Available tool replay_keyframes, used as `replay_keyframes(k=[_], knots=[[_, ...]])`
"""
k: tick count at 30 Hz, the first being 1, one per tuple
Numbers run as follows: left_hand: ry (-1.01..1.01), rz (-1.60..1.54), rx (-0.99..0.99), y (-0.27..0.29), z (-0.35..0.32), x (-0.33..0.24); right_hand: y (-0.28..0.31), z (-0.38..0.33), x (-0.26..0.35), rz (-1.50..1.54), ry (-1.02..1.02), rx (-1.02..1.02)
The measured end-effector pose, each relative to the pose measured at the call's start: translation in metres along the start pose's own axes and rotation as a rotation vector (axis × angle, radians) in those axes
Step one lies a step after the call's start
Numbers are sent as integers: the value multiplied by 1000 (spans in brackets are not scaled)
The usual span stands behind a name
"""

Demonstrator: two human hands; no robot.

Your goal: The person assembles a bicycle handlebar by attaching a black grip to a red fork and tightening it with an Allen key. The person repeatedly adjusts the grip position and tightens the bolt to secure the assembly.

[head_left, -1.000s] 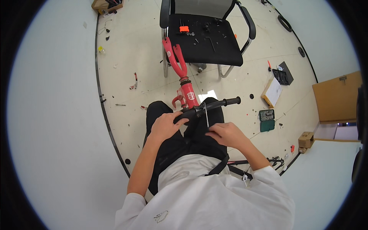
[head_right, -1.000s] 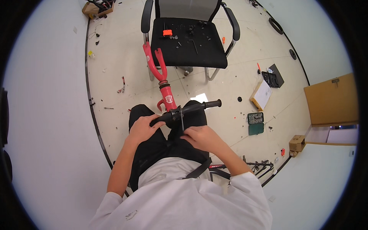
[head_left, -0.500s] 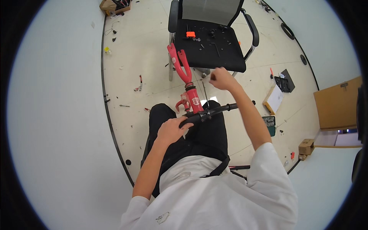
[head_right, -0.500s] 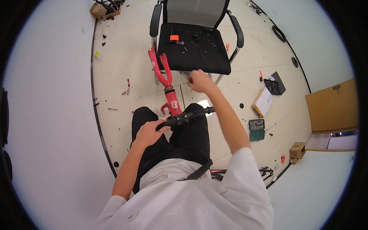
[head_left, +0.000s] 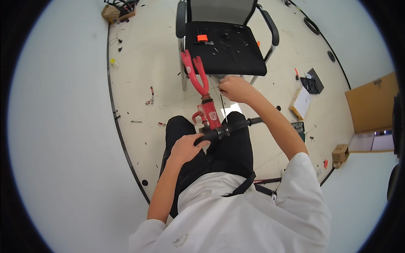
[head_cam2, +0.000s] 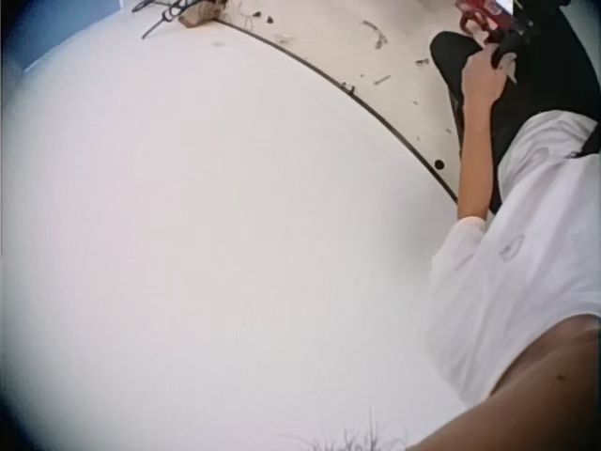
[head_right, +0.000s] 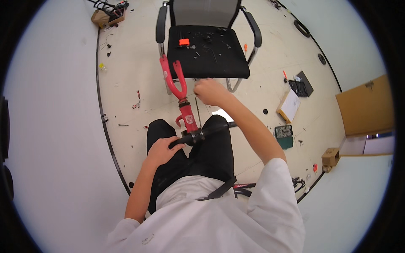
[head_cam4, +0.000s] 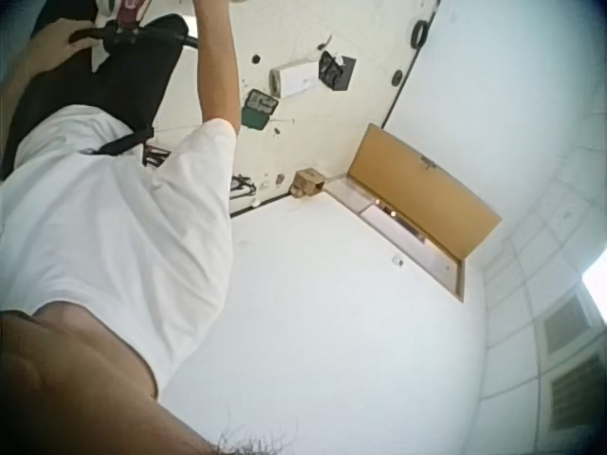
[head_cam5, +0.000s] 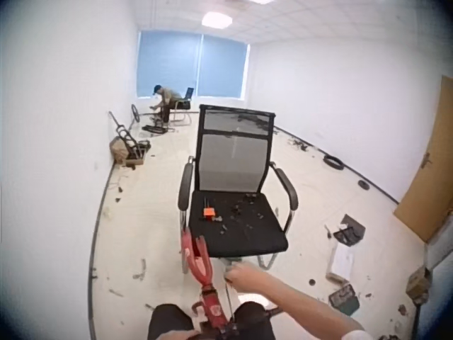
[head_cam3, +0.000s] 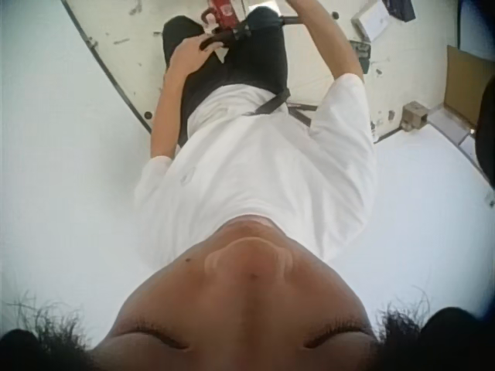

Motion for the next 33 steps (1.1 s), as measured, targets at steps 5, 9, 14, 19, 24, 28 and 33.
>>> replay_keyframes(k=[5,9,14,19,24,28,33], knots=[[14,-44,33,-6,-5,1,-1,-50,-10,337,-226,66],[15,-26,36,-2,0,2,15,-49,23,375,-97,-190],[84,-8,71,8,4,-5,-11,-23,20,19,76,-126],[31,-35,-7,4,4,4,-5,-74,-3,158,-175,-54],[55,-23,40,6,11,6,-19,-170,44,325,-294,-368],[23,-31,10,4,9,12,-20,-190,103,427,-341,-476],[1,-15,24,6,7,6,-14,-179,158,664,-128,-405]])
Point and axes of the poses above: each hand's wrist, its own z-axis towards the middle knuckle, its own y-axis out of the back of the hand, x = y × z, the point moved 1 cm from there along z, towards the middle knuckle, and after that the axes turned 8 degrees about -y, right-handed, at the moved point
